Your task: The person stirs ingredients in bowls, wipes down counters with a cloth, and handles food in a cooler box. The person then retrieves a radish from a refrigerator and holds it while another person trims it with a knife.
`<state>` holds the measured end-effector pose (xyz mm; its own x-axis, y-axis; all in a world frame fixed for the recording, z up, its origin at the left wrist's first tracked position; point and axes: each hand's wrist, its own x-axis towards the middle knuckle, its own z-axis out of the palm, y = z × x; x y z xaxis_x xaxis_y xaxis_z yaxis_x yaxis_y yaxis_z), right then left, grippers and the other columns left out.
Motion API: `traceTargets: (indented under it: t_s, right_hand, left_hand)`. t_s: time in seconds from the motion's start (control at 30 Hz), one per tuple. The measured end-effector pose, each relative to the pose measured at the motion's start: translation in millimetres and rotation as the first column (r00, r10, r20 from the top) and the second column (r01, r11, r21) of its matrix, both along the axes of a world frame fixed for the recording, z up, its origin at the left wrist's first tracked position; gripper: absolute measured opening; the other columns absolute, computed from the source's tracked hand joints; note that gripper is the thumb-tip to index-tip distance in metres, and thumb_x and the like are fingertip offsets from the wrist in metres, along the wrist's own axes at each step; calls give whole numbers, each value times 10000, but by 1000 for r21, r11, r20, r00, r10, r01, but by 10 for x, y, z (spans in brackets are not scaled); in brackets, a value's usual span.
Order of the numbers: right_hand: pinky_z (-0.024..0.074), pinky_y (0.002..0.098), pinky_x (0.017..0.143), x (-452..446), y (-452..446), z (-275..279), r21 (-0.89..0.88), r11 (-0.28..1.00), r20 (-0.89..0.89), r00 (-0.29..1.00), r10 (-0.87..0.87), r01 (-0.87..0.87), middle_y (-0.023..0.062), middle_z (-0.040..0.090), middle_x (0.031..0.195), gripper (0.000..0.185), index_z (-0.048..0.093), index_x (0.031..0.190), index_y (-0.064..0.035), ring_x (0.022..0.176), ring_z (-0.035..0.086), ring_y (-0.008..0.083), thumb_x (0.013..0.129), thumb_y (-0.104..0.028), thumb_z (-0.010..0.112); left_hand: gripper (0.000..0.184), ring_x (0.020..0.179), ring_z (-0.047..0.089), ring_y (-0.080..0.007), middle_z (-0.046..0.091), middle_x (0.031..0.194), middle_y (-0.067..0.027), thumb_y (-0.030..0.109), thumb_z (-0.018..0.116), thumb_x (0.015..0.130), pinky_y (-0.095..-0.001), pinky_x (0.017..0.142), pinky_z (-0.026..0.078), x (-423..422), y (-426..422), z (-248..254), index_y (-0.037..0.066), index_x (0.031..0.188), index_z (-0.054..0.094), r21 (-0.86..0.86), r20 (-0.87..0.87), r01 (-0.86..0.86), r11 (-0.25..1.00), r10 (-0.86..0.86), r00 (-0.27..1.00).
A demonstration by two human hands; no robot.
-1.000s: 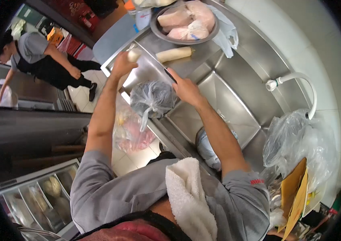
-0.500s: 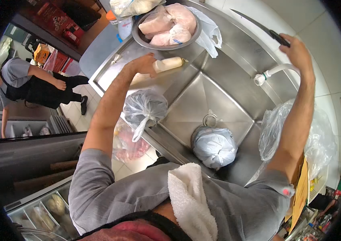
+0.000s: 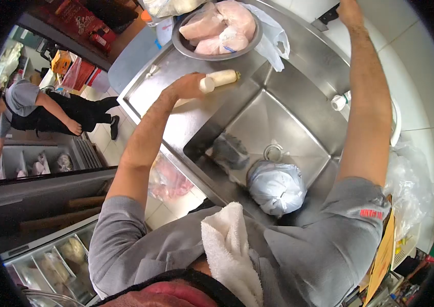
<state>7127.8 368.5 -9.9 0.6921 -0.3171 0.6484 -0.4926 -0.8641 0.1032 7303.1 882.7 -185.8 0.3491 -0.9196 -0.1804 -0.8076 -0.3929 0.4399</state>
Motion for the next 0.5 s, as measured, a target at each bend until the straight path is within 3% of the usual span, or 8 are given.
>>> traceTargets:
  t_s: [0.1, 0.13, 0.2, 0.27, 0.33, 0.4, 0.47, 0.5]
  right_hand:
    - [434, 372, 864, 139, 1184, -230, -100, 995, 277, 960, 46, -19, 164, 596, 1022, 318, 620, 1059, -97, 985, 543, 327, 741, -85, 634]
    - [437, 376, 847, 153, 1607, -454, -30, 998, 185, 981, 52, -47, 154, 614, 991, 274, 629, 1031, -80, 985, 550, 318, 761, -125, 634]
    - [440, 389, 849, 83, 2608, -911, 542, 765, 83, 927, 365, -349, 141, 612, 1011, 260, 612, 1032, -46, 956, 566, 317, 809, -180, 592]
    - [405, 370, 924, 121, 3112, -1431, 645, 665, -143, 796, 588, -375, 127, 533, 1183, 391, 572, 1110, -78, 1093, 506, 295, 752, -213, 656]
    - [345, 435, 973, 238, 3377, -1902, 568, 674, -65, 790, 610, -473, 91, 474, 1254, 495, 564, 1129, -87, 1207, 399, 296, 688, -255, 713]
    - [328, 471, 962, 305, 3546, -2024, 555, 695, -92, 797, 598, -457, 80, 465, 1245, 538, 557, 1140, -97, 1211, 377, 296, 662, -272, 732]
    - [311, 508, 951, 402, 3677, -1921, 536, 711, -123, 791, 599, -456, 69, 455, 1236, 582, 550, 1151, -108, 1214, 356, 295, 636, -289, 751]
    - [310, 532, 934, 390, 3722, -1841, 601, 713, -283, 737, 614, -362, 65, 464, 1194, 640, 526, 1194, -153, 1197, 368, 290, 626, -328, 763]
  left_hand:
    - [476, 1002, 552, -327, 600, 1041, -161, 187, 736, 575, -393, 883, 433, 68, -29, -77, 53, 1006, 584, -97, -93, 86, 992, -95, 991]
    - [481, 995, 552, -325, 596, 1049, -159, 185, 736, 574, -389, 890, 430, 32, -20, 18, 54, 1009, 580, -93, -139, 106, 990, -118, 983]
    - [490, 992, 548, -323, 590, 1055, -159, 185, 737, 569, -384, 896, 427, 3, -25, 79, 61, 1016, 582, 46, -168, 39, 998, -31, 985]
    - [486, 999, 546, -322, 588, 1053, -162, 181, 738, 559, -382, 900, 427, -9, -40, 38, 62, 1006, 589, 12, -182, 38, 999, -35, 983]
    - [472, 1029, 532, -317, 577, 1086, -161, 171, 738, 554, -381, 914, 421, -49, -25, 3, 57, 990, 598, -21, -182, 65, 998, -67, 981]
    - [465, 1073, 510, -306, 556, 1129, -159, 161, 736, 553, -375, 930, 412, -125, 73, 1, 61, 988, 609, -81, -31, 116, 990, -119, 992]
    - [517, 1112, 486, -308, 539, 1153, -166, 145, 733, 551, -371, 940, 405, -142, 120, 127, 59, 1041, 593, -66, -95, 68, 995, -74, 993]
    - [550, 1114, 487, -308, 534, 1161, -169, 135, 730, 551, -370, 944, 403, -175, 161, 216, 56, 1073, 576, -66, -92, 39, 997, -45, 995]
